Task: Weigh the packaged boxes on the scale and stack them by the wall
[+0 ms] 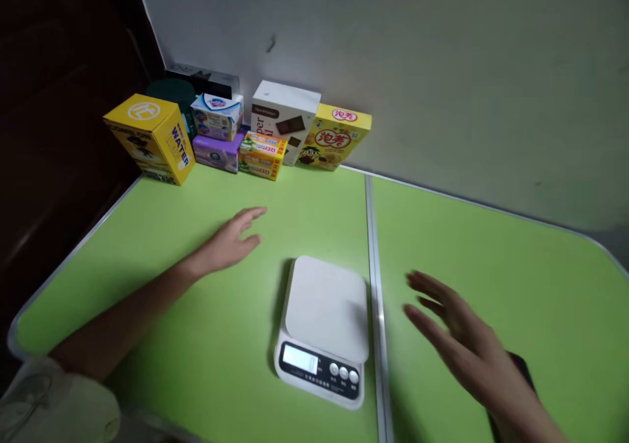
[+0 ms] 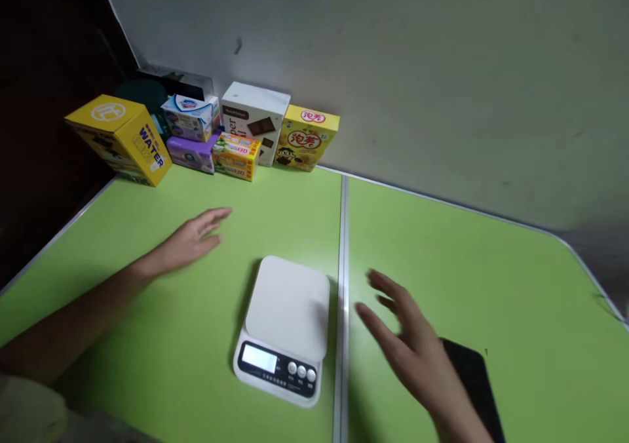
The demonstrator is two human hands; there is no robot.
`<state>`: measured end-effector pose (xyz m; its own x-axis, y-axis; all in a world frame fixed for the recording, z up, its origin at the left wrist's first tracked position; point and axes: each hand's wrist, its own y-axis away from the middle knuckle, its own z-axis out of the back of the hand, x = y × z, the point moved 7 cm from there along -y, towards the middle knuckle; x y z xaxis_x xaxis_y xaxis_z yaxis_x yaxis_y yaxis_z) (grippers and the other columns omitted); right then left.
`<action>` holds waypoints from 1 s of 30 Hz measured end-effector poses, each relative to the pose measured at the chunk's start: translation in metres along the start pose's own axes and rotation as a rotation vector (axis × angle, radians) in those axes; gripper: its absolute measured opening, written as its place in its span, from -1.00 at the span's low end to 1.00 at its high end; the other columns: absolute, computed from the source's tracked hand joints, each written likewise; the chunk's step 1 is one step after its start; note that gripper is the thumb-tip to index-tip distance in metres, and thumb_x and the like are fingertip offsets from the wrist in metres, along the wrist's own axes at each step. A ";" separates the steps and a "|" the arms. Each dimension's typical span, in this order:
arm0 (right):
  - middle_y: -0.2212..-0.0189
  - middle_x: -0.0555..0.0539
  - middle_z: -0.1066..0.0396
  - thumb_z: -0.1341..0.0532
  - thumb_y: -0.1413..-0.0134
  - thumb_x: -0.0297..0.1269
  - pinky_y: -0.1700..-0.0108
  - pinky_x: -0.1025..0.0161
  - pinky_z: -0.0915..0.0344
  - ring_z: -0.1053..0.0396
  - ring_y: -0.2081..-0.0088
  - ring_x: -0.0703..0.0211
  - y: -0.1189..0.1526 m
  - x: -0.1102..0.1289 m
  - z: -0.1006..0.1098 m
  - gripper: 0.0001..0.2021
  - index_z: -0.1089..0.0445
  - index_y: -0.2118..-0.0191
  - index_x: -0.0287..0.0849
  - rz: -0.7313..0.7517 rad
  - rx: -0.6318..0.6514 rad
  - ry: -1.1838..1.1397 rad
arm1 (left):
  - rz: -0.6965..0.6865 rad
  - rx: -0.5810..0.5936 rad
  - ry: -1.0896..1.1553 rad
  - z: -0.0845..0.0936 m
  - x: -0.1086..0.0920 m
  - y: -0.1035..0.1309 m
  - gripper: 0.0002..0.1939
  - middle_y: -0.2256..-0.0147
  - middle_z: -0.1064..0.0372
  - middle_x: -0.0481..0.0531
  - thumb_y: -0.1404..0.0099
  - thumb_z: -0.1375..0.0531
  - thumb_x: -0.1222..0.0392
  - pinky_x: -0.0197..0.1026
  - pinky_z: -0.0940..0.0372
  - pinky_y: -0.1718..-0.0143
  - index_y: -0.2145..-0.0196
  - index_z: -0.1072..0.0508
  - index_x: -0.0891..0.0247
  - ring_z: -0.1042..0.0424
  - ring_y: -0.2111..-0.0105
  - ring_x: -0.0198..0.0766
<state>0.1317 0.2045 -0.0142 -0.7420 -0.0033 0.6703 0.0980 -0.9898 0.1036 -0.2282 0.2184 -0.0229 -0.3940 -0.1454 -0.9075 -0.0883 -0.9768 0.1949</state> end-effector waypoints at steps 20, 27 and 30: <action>0.04 0.01 -0.53 -0.21 0.33 -0.33 -0.26 -0.04 -0.17 -0.38 -0.07 -0.01 -0.231 0.184 -0.185 -0.48 -0.39 0.07 -0.06 0.112 0.272 -0.937 | 0.022 -0.579 -0.337 0.066 -0.024 -0.128 -0.23 -0.31 -0.10 0.32 -0.08 -0.09 0.53 0.17 0.16 -0.37 -0.29 -0.15 0.43 -0.05 -0.33 0.10; 0.01 -0.02 -0.53 -0.24 0.27 -0.33 -0.26 -0.03 -0.13 -0.36 -0.11 -0.06 -0.162 0.140 -0.139 -0.57 -0.46 0.12 -0.09 0.043 0.350 -0.910 | -0.168 -0.441 0.012 0.017 0.003 -0.067 -0.22 -0.23 -0.16 0.29 -0.08 -0.11 0.45 0.08 -0.12 -0.29 -0.28 -0.12 0.28 -0.19 -0.26 -0.01; 0.00 0.00 -0.53 -0.25 0.24 -0.31 -0.30 -0.03 -0.07 -0.33 -0.14 -0.06 -0.138 0.126 -0.130 -0.57 -0.47 0.11 -0.07 -0.002 0.380 -0.904 | -0.058 -0.381 0.217 -0.004 0.025 -0.060 -0.15 -0.28 -0.10 0.30 -0.04 -0.14 0.44 0.16 -0.07 -0.31 -0.31 -0.06 0.25 -0.12 -0.30 0.06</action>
<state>-0.0614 0.3216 -0.0401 0.0293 0.2651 0.9638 0.4219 -0.8774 0.2285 -0.2294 0.2727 -0.0589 -0.1931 -0.0787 -0.9780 0.2551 -0.9665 0.0274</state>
